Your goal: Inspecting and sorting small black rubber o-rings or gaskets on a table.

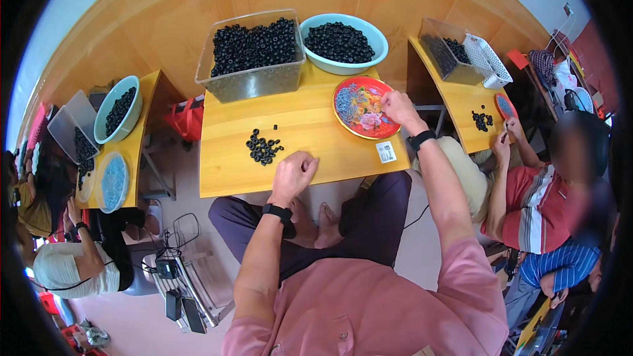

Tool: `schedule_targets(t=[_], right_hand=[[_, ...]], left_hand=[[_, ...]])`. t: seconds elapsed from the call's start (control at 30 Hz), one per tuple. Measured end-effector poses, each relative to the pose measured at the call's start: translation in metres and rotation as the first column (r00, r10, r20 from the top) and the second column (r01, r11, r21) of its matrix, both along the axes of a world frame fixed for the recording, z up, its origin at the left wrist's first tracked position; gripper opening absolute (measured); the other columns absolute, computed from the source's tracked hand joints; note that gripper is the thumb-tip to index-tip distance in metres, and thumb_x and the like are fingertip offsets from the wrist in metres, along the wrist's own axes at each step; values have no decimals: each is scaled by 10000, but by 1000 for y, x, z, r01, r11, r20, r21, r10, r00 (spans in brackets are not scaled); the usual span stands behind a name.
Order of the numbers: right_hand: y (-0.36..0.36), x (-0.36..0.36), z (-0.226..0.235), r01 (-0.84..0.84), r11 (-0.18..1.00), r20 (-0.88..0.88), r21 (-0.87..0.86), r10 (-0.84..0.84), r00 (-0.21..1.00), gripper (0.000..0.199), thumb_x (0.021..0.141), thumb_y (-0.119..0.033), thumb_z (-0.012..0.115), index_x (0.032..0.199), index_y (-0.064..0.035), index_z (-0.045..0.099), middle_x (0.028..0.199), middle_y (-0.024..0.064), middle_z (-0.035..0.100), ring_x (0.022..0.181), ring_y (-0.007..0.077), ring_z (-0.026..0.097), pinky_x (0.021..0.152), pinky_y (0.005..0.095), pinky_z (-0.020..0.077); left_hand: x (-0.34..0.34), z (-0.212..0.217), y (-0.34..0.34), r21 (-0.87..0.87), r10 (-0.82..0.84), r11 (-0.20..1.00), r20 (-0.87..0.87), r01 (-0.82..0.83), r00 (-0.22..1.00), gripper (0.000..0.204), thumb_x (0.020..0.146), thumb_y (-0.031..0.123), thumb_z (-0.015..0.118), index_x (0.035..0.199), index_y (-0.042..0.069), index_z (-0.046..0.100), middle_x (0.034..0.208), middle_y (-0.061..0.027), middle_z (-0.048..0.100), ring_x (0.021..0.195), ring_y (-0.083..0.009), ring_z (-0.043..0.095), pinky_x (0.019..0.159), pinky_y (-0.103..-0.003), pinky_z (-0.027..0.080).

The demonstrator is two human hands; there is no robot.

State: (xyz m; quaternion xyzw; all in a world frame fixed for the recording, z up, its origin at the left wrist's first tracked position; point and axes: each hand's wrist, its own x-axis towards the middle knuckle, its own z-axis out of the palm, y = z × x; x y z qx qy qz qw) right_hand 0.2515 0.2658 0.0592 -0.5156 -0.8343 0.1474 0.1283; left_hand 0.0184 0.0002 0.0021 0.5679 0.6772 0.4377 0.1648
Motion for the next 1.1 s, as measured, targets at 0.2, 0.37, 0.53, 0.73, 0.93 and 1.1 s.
schedule_targets(t=[0.2,0.37,0.53,0.73,0.93,1.1], right_hand=[[1,-25,-12,-74,997,140,29,70,988,312,840,-350,782,998,-83,749,986,195,741,958,358,718,829,453,562],[18,-8,-26,37,995,146,93,-50,988,212,834,-276,770,858,-69,733,917,208,735,915,378,715,809,469,563],[-35,-32,6,-132,979,28,154,129,991,121,815,-152,663,883,-62,707,880,187,732,873,376,711,776,460,565],[-119,-73,-19,-394,906,-76,153,408,910,120,835,-156,639,873,-44,661,868,199,702,832,408,681,724,515,535],[-131,-79,-57,-373,921,-52,117,380,923,159,810,-110,673,938,-22,638,952,200,695,914,386,671,767,473,528],[-141,-81,-55,-348,929,-191,128,367,910,221,818,-162,694,981,-28,628,937,192,687,917,398,669,787,498,523]], left_hand=[[-2,-7,-6,30,23,999,5,-23,1000,222,886,213,713,765,37,652,700,-141,635,642,-345,636,615,-416,526],[4,-8,3,82,0,997,-47,4,999,229,888,225,702,774,33,654,704,-144,637,652,-335,641,623,-425,524],[-4,-9,-2,44,4,999,-42,-3,999,222,886,217,703,785,23,663,708,-149,645,646,-326,645,616,-414,525],[-3,2,-7,33,20,999,81,-22,997,181,881,193,708,810,31,671,702,-135,627,660,-337,634,641,-401,532],[-35,-8,-42,191,364,911,39,-364,931,118,860,80,730,930,5,671,788,-142,641,712,-321,639,676,-410,537],[-51,-15,-52,64,431,903,-134,-426,893,134,873,82,731,958,1,667,845,-168,616,804,-347,634,737,-449,522]])
